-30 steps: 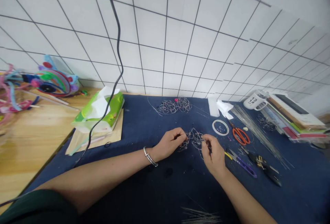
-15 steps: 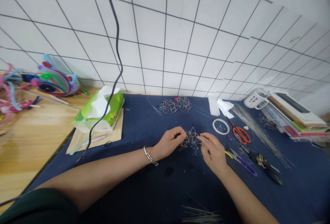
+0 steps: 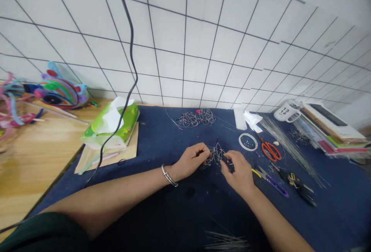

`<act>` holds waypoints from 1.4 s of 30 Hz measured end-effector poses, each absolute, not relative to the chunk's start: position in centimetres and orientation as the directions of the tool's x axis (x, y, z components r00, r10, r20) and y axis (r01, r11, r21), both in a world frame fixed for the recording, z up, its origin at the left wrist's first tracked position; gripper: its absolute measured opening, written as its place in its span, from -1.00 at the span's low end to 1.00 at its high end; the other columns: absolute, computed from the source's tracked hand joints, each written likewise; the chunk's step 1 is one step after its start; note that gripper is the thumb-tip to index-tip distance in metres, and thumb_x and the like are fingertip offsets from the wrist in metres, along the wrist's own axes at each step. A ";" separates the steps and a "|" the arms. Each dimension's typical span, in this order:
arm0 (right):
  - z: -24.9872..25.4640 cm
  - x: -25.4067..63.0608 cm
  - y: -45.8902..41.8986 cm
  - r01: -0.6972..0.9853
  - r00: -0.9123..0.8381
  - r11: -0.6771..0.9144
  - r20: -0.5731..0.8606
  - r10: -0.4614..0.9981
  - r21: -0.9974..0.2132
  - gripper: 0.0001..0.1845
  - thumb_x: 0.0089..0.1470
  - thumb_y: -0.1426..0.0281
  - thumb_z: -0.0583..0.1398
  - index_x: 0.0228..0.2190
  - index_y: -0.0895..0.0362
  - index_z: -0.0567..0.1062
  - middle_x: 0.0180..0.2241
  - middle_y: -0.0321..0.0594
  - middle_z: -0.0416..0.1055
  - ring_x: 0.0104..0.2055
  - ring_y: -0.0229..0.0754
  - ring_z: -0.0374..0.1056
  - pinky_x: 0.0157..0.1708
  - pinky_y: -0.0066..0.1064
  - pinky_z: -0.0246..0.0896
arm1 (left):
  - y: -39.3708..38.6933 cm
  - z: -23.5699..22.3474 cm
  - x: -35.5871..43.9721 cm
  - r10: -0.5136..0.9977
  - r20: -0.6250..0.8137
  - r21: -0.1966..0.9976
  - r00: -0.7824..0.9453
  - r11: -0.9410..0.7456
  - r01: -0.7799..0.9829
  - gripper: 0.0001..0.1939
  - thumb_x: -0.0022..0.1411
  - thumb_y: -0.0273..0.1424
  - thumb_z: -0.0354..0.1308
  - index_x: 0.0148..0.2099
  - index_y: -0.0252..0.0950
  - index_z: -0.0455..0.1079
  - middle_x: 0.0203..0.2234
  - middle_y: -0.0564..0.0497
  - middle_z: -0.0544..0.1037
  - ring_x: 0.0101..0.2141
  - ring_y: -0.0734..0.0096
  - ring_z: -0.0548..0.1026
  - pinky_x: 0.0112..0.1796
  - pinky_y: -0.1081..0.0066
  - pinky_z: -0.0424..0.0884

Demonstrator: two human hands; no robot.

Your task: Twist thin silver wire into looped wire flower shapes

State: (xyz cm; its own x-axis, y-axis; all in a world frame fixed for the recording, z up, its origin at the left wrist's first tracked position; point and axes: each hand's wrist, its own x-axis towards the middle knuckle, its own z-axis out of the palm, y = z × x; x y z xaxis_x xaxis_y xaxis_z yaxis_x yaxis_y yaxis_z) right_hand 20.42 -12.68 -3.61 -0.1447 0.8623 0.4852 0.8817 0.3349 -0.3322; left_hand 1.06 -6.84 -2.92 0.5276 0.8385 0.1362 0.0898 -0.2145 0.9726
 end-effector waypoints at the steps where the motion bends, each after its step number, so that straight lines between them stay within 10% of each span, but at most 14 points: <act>1: -3.6 20.5 -12.7 0.876 -0.136 0.335 0.489 0.862 -0.347 -0.83 0.04 0.40 0.09 -0.26 0.11 0.34 -0.29 -0.14 0.35 -0.23 -0.11 0.29 -0.18 -0.22 0.23 | -6.8 -2.9 1.1 0.840 0.137 0.972 0.526 -0.215 0.090 -0.77 0.23 -0.33 -0.07 -0.36 -0.36 0.31 -0.50 0.04 0.40 -0.46 0.50 0.33 -0.40 0.47 0.24; 23: -3.6 20.8 -12.5 0.451 0.216 0.113 0.231 0.949 -0.886 -0.73 0.06 0.37 0.09 -0.14 0.11 0.29 -0.37 -0.26 0.34 -0.38 -0.26 0.28 -0.34 -0.40 0.21 | -6.7 -3.2 1.1 0.835 0.120 0.974 0.537 -0.203 0.097 -0.78 0.23 -0.33 -0.06 -0.34 -0.36 0.31 -0.50 0.04 0.40 -0.47 0.51 0.33 -0.41 0.48 0.24; 42: -3.3 21.5 -12.3 0.464 0.231 0.081 0.209 0.950 -0.882 -0.84 0.06 0.34 0.11 -0.27 0.10 0.36 -0.41 -0.27 0.32 -0.39 -0.26 0.25 -0.35 -0.42 0.16 | -6.8 -2.9 1.2 0.833 0.153 0.969 0.532 -0.233 0.087 -0.77 0.24 -0.32 -0.06 -0.33 -0.36 0.32 -0.53 0.06 0.37 -0.48 0.52 0.32 -0.41 0.48 0.24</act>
